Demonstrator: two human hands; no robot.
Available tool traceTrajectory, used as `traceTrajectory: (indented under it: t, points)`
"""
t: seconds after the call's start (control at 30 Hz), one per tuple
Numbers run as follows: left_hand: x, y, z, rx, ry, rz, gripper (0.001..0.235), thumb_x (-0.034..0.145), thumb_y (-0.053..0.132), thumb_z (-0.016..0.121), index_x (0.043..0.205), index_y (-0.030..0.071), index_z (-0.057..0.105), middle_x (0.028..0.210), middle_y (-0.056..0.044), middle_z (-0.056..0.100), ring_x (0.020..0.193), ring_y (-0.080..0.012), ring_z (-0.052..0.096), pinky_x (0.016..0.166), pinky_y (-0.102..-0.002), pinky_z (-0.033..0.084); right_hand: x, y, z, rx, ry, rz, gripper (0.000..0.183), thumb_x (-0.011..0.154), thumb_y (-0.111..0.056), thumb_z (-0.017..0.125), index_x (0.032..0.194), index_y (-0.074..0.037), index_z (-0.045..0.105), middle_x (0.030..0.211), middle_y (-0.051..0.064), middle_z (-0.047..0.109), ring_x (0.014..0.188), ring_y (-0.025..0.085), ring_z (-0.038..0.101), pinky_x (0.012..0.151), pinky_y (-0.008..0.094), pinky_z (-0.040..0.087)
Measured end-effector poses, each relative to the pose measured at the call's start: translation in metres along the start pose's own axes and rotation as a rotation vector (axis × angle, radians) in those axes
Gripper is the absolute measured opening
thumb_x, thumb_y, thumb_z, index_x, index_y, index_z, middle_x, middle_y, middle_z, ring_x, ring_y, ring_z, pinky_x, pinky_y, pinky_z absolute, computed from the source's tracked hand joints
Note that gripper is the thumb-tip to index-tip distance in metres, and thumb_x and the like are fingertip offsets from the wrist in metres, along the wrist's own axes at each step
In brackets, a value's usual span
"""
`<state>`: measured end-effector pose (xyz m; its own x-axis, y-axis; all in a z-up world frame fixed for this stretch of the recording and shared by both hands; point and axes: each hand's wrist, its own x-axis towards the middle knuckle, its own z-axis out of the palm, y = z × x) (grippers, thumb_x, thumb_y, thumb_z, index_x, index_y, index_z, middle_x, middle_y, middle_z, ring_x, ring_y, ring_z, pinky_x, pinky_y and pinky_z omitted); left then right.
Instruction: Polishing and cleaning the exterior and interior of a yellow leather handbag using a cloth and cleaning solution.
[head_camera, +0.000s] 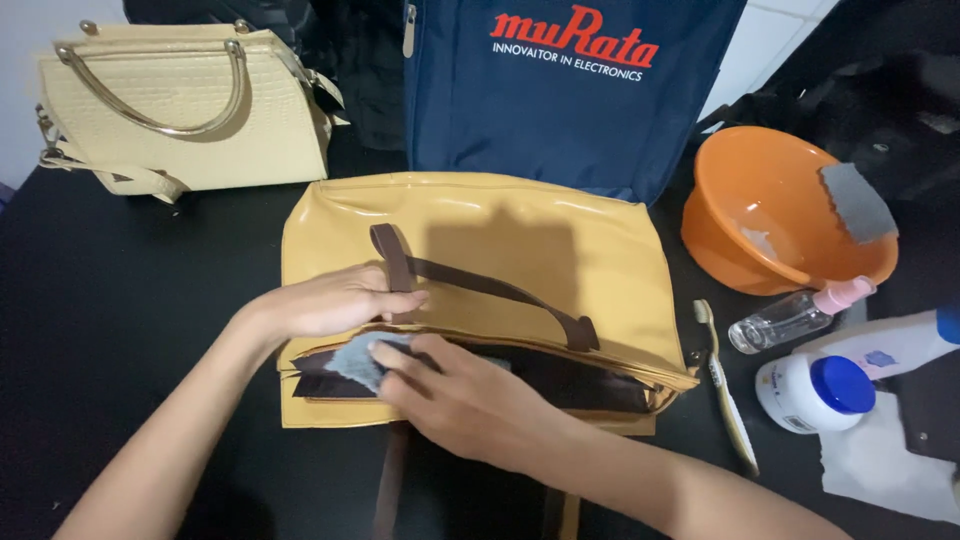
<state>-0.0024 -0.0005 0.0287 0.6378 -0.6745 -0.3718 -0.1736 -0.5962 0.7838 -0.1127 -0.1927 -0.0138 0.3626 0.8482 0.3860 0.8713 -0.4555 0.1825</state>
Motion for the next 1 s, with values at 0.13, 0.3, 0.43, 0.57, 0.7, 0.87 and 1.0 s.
traceTrajectory:
  t: [0.13,0.3,0.43,0.57,0.7,0.87,1.0]
  points:
    - [0.002,-0.005,0.002,0.028,0.004,0.024,0.044,0.108,0.036,0.049,0.073,0.010,0.045,0.081,-0.003,0.052,0.077,-0.0155,0.044,0.079,-0.033,0.040,0.015,-0.005,0.009,-0.132,-0.034,-0.038,0.024,0.103,-0.002,0.051,0.111,0.000,0.073,0.112,0.012,0.056,0.131,0.032,0.057,0.102,0.045,0.048]
    - [0.002,-0.009,0.001,0.054,0.009,0.058,0.045,0.109,0.038,0.044,0.073,0.012,0.046,0.079,-0.001,0.055,0.079,-0.0141,0.049,0.081,-0.032,0.042,0.033,-0.008,-0.018,0.241,-0.398,0.461,0.031,0.090,0.011,0.048,0.117,-0.006,0.048,0.116,0.012,0.056,0.090,0.029,0.046,0.073,0.045,0.051]
    - [0.001,-0.007,0.000,0.052,0.019,0.011,0.044,0.109,0.039,0.044,0.075,0.011,0.046,0.083,-0.002,0.052,0.079,-0.0150,0.047,0.079,-0.033,0.040,0.029,-0.017,0.001,-0.019,-0.286,0.264,0.020,0.096,0.008,0.048,0.106,-0.004,0.061,0.096,0.013,0.053,0.076,0.025,0.049,0.081,0.038,0.045]
    - [0.010,-0.014,-0.001,0.024,-0.015,0.041,0.052,0.110,0.038,0.048,0.068,0.012,0.034,0.070,0.000,0.036,0.068,-0.0141,0.034,0.069,-0.035,0.033,0.037,-0.018,0.008,-0.216,-0.232,0.094,0.027,0.103,-0.003,0.046,0.114,0.000,0.070,0.111,0.015,0.061,0.096,0.024,0.059,0.084,0.034,0.040]
    - [0.006,-0.008,-0.001,0.053,-0.001,0.026,0.048,0.109,0.036,0.049,0.070,0.012,0.038,0.074,-0.001,0.044,0.072,-0.0141,0.041,0.073,-0.034,0.038,0.046,-0.018,0.015,-0.188,-0.009,0.110,0.020,0.103,0.001,0.048,0.108,-0.004,0.066,0.107,0.011,0.057,0.101,0.022,0.057,0.082,0.034,0.040]
    - [0.001,-0.002,0.002,0.042,0.022,0.011,0.047,0.108,0.031,0.048,0.068,0.010,0.035,0.071,-0.003,0.044,0.070,-0.0154,0.040,0.071,-0.036,0.038,0.060,-0.028,0.009,-0.117,0.161,0.342,0.006,0.103,-0.002,0.060,0.103,-0.002,0.066,0.082,0.011,0.063,0.074,0.024,0.054,0.061,0.030,0.047]
    - [0.001,-0.013,0.003,0.060,0.047,0.063,0.051,0.108,0.039,0.048,0.066,0.010,0.040,0.071,-0.002,0.049,0.071,-0.0148,0.044,0.072,-0.035,0.039,0.045,-0.020,0.015,-0.248,-0.111,0.293,0.017,0.094,0.002,0.053,0.093,-0.012,0.062,0.084,0.006,0.052,0.071,0.022,0.052,0.072,0.034,0.042]
